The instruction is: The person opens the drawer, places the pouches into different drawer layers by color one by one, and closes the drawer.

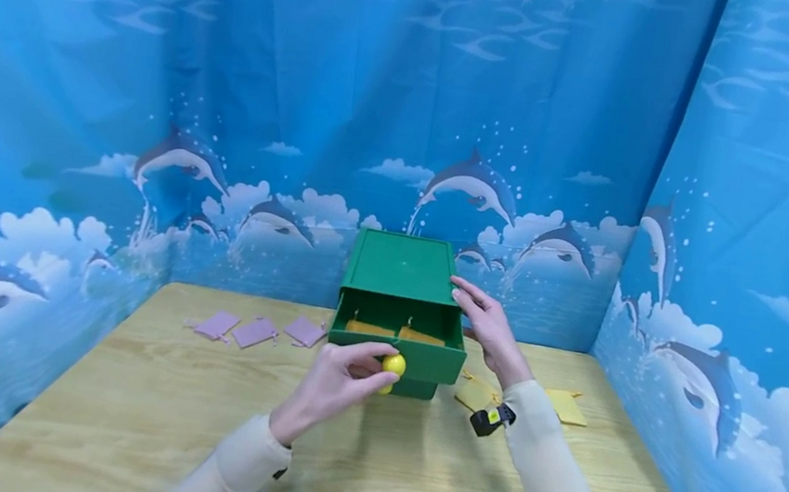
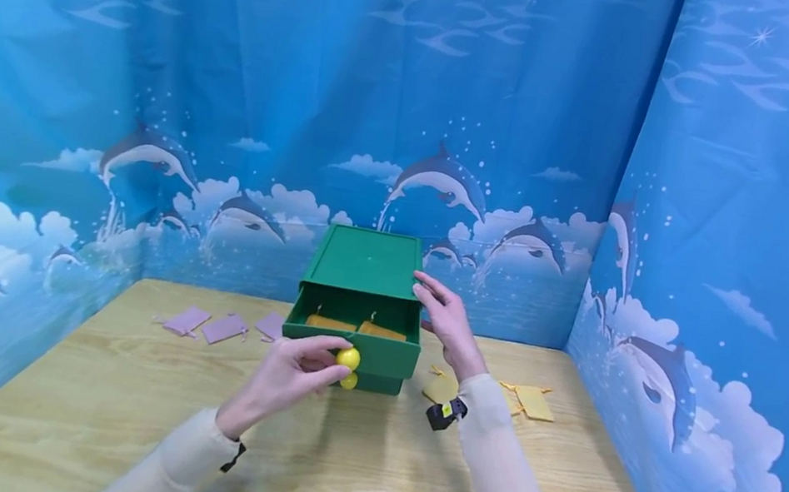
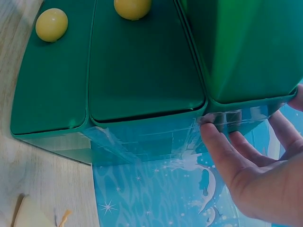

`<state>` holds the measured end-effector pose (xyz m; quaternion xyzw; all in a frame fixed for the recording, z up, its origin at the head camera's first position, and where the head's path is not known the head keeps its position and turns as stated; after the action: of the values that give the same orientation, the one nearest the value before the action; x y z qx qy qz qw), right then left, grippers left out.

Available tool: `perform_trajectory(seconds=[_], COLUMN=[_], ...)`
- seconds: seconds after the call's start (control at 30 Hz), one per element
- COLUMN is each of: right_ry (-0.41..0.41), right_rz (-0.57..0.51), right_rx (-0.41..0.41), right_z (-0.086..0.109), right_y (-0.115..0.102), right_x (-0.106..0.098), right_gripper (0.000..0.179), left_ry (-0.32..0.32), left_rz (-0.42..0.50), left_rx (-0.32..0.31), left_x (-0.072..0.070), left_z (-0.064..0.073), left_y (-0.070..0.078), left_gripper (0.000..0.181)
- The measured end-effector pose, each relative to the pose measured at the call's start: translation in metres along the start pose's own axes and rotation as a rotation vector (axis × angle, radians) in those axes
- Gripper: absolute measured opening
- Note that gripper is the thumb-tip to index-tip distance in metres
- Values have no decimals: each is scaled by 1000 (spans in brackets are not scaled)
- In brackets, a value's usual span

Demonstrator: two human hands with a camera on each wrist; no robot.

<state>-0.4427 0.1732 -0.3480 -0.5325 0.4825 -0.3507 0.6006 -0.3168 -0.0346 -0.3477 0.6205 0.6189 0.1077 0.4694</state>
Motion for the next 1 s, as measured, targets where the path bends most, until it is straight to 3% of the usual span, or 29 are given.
perform_trajectory(seconds=[0.77,1.0], right_ry=[-1,-3], right_rz=[-1,-7], right_rx=[3,9], right_z=[2,1], right_y=[-3,-2], right_x=[2,3], right_gripper=[55,54], left_ry=[19,27], left_rz=[64,87], left_rx=[-55,-99], left_x=[-3,-6], left_z=[-10,-16], left_y=[-12,-20], left_gripper=[33,32])
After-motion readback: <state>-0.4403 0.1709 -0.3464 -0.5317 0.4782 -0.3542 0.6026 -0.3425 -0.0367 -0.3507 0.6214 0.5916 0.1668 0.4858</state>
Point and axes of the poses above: each hand's wrist, its own z-axis away from the middle knuckle, its own x-axis out of the palm, y = z × x, the point moved 9 cm from there along -z, towards the middle knuckle, and after that the axes turned 6 degrees about -y, right-handed, at the moved point
